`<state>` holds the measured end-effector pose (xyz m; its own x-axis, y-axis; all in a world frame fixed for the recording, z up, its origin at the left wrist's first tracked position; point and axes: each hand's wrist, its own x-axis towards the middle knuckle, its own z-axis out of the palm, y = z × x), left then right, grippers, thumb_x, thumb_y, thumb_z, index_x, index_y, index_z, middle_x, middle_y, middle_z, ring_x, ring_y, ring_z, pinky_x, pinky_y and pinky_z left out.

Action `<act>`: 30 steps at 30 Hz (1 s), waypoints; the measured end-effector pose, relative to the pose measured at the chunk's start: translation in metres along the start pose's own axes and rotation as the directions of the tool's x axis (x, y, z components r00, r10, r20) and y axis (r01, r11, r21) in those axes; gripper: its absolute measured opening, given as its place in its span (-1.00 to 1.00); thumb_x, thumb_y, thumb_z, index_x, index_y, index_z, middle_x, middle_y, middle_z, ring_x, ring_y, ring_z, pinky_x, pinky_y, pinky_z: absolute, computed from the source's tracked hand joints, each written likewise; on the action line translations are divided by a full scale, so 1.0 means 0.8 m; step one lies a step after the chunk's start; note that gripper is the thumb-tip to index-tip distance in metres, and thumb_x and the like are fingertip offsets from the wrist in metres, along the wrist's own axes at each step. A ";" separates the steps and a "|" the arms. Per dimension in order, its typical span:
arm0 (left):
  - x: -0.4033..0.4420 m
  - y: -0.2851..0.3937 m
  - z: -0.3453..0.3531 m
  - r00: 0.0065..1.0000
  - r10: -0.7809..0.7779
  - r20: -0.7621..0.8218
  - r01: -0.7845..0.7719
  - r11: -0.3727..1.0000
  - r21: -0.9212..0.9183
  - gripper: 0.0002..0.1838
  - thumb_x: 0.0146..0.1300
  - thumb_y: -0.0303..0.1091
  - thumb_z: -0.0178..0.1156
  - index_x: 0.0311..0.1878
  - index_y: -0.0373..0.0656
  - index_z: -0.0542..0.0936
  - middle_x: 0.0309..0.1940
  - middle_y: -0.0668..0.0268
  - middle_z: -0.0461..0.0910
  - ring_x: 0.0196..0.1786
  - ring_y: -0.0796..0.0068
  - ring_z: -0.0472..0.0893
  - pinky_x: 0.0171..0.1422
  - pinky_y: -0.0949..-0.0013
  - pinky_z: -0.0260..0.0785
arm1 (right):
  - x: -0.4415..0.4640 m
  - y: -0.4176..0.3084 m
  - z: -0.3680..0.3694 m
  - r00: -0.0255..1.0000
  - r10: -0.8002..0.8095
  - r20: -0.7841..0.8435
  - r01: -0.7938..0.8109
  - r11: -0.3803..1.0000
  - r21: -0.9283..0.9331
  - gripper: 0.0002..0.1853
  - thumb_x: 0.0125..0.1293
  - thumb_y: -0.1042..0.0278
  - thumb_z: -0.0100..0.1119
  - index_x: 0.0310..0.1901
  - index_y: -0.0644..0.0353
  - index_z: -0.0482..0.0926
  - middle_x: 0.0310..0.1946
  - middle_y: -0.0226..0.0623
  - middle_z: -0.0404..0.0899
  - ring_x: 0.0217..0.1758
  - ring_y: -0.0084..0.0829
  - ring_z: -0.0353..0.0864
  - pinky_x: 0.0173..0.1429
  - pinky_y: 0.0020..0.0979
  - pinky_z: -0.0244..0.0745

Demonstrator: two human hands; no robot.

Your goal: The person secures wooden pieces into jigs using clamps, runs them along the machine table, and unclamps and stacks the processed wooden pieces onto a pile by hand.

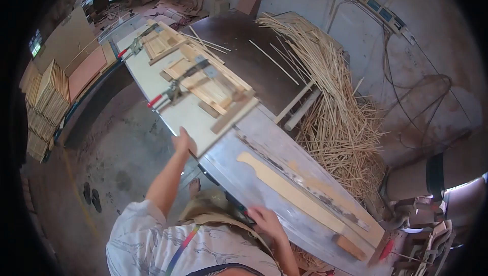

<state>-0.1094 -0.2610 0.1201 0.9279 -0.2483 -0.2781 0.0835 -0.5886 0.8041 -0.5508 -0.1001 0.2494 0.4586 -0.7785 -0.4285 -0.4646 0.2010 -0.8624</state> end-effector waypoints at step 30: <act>-0.067 -0.001 0.026 0.950 0.079 -0.302 -0.065 0.996 0.056 0.06 0.32 0.46 0.24 0.19 -0.66 0.58 0.24 -0.32 0.63 0.35 -0.22 0.63 0.46 -0.02 0.46 | -0.348 0.636 -0.338 -0.038 0.499 -0.866 -0.905 0.350 0.242 -0.59 0.54 0.06 0.20 0.06 0.30 0.72 -0.02 -0.05 0.74 0.16 -0.13 0.73 0.27 -0.19 0.61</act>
<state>-0.1666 -0.2632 0.1232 0.9979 -0.0498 -0.0416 0.0023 -0.6133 0.7898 -1.1196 0.0581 0.0031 -0.9052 -0.3848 -0.1805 -0.3945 0.9187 0.0203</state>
